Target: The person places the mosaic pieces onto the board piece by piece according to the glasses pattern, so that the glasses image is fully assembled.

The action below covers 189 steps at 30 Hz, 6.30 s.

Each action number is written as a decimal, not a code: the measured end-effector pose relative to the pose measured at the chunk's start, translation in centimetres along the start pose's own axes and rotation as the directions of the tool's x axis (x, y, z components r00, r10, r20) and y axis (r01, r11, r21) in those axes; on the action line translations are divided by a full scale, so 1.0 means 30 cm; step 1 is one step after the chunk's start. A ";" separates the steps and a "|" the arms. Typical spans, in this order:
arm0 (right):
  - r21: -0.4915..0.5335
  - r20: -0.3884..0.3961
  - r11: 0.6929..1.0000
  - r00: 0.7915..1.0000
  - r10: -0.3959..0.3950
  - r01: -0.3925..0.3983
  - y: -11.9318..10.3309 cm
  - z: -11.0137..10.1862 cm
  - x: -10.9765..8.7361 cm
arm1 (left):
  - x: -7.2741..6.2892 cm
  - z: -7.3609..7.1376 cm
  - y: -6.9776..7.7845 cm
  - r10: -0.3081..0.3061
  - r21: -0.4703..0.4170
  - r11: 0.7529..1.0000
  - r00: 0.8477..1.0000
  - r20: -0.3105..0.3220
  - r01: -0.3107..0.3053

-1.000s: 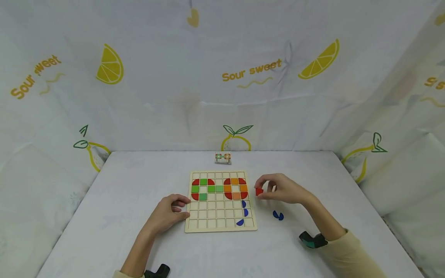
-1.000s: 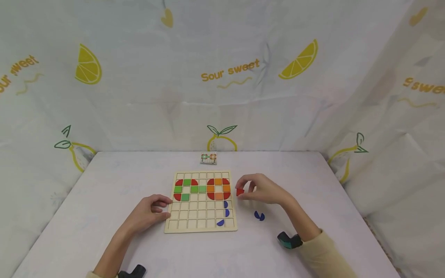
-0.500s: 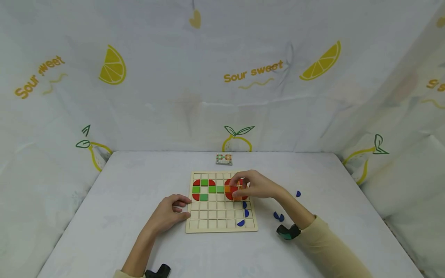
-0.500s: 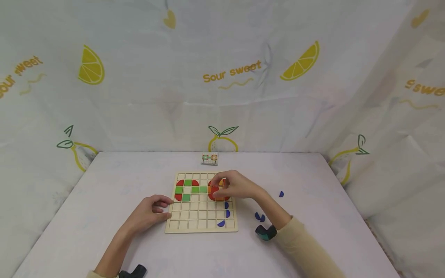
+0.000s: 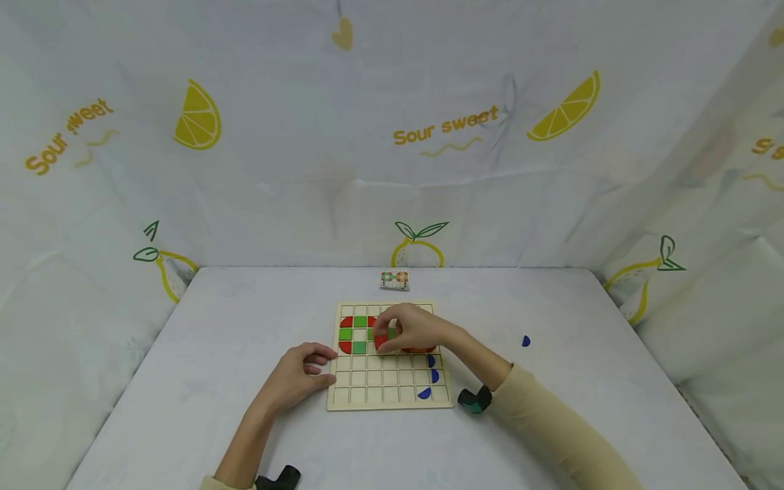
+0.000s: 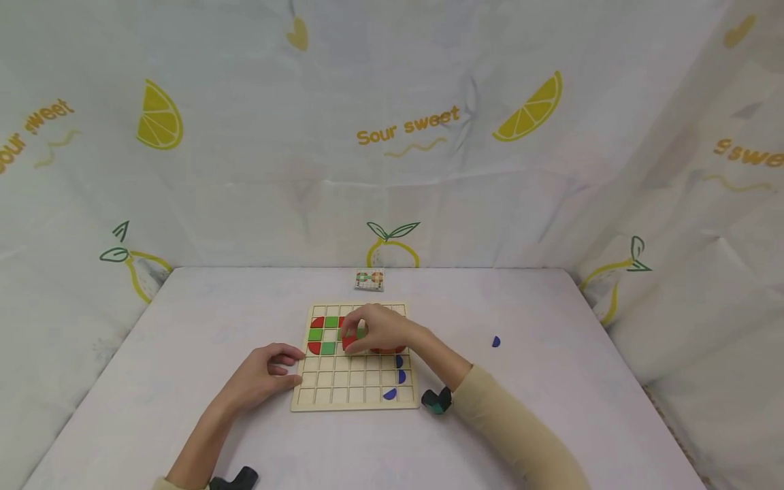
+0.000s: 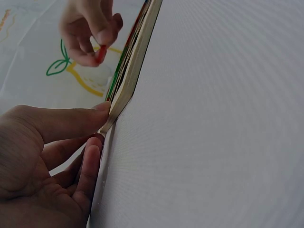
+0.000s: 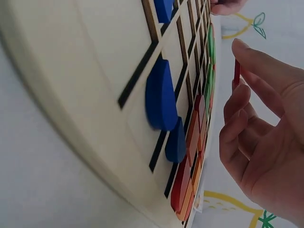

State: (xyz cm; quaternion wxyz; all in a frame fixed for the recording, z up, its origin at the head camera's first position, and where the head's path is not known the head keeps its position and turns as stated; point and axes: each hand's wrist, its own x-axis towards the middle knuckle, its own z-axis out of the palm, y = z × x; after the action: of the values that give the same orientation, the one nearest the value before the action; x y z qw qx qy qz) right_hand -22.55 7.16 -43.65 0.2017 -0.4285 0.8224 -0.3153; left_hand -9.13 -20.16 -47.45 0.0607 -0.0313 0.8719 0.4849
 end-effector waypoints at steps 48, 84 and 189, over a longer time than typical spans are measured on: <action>-0.083 0.118 0.983 0.978 0.171 -0.162 0.015 -0.054 -0.221 | -0.002 0.002 0.010 -0.021 0.009 1.000 1.000 -0.008 0.022; 0.041 0.044 0.940 0.941 0.336 -0.337 0.141 -0.124 -0.543 | 0.000 0.003 0.009 -0.023 0.017 1.000 1.000 -0.008 0.023; -0.199 0.060 0.978 0.995 0.083 -0.070 -0.130 0.126 0.123 | -0.001 -0.013 -0.009 0.015 -0.006 1.000 1.000 0.018 -0.015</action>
State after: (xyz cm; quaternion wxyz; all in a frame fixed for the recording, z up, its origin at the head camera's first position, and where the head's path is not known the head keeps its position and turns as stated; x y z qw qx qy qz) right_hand -20.05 1.09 -43.90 0.1981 -0.4248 0.8581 -0.2098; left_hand -9.11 -20.64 -47.45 0.0649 -0.0206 0.8700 0.4883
